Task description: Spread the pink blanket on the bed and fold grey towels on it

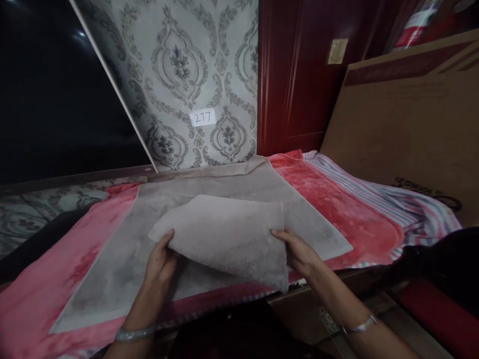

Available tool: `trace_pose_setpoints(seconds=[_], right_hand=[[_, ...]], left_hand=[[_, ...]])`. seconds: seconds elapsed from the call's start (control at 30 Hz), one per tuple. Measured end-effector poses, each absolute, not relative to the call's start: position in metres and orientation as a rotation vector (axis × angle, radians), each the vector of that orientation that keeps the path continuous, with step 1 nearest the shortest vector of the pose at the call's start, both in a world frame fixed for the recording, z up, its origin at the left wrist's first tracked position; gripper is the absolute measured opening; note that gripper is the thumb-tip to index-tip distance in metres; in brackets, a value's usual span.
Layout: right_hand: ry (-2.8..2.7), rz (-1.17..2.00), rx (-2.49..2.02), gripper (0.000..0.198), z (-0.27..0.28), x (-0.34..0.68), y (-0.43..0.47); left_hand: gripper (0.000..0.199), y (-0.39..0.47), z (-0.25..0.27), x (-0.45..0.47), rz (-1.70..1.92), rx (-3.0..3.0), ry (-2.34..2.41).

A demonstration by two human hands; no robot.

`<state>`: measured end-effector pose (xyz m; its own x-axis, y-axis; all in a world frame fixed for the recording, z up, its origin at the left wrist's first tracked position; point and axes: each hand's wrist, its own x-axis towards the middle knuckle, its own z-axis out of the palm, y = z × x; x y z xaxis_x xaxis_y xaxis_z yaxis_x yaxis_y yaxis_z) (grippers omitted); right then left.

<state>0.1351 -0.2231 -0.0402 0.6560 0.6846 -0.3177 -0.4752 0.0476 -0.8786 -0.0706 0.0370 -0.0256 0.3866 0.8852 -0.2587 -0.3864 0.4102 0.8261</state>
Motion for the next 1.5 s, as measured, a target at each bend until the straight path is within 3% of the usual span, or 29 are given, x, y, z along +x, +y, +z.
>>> trace_pose_setpoints(seconds=[0.13,0.27,0.33,0.47,0.6,0.77,0.97,1.3,1.5], right_hand=[[-0.221,0.999,-1.197,0.06,-0.062,0.112,-0.242],[-0.252,1.044,-1.351,0.073,-0.065,0.127,-0.261],[-0.256,0.872,-1.57,0.069,-0.061,0.145,-0.268],[-0.478,0.284,-1.86,0.043,-0.047,0.182,-0.269],[-0.867,0.037,-1.908,0.04,-0.038,0.205,-0.23],[-1.17,0.179,-2.09,0.046,-0.038,0.232,-0.147],[-1.28,0.388,-2.197,0.038,-0.035,0.257,-0.084],[-1.285,0.838,-1.932,0.047,-0.027,0.252,-0.07],[-1.142,0.738,-1.805,0.043,0.013,0.237,-0.097]], left_hand=[[0.038,0.03,-0.037,-0.086,0.849,0.679,0.841],[0.04,0.012,-0.04,-0.099,0.757,0.778,0.692],[0.046,0.004,-0.04,-0.102,0.717,0.777,0.677],[0.055,-0.006,-0.043,-0.102,0.688,0.732,0.682],[0.061,-0.014,-0.045,-0.099,0.701,0.72,0.652],[0.066,-0.024,-0.045,-0.096,0.694,0.71,0.652],[0.075,-0.031,-0.049,-0.091,0.717,0.724,0.632],[0.082,-0.042,-0.049,-0.078,0.778,0.706,0.694],[0.074,-0.015,-0.018,-0.073,0.818,0.822,0.717]])
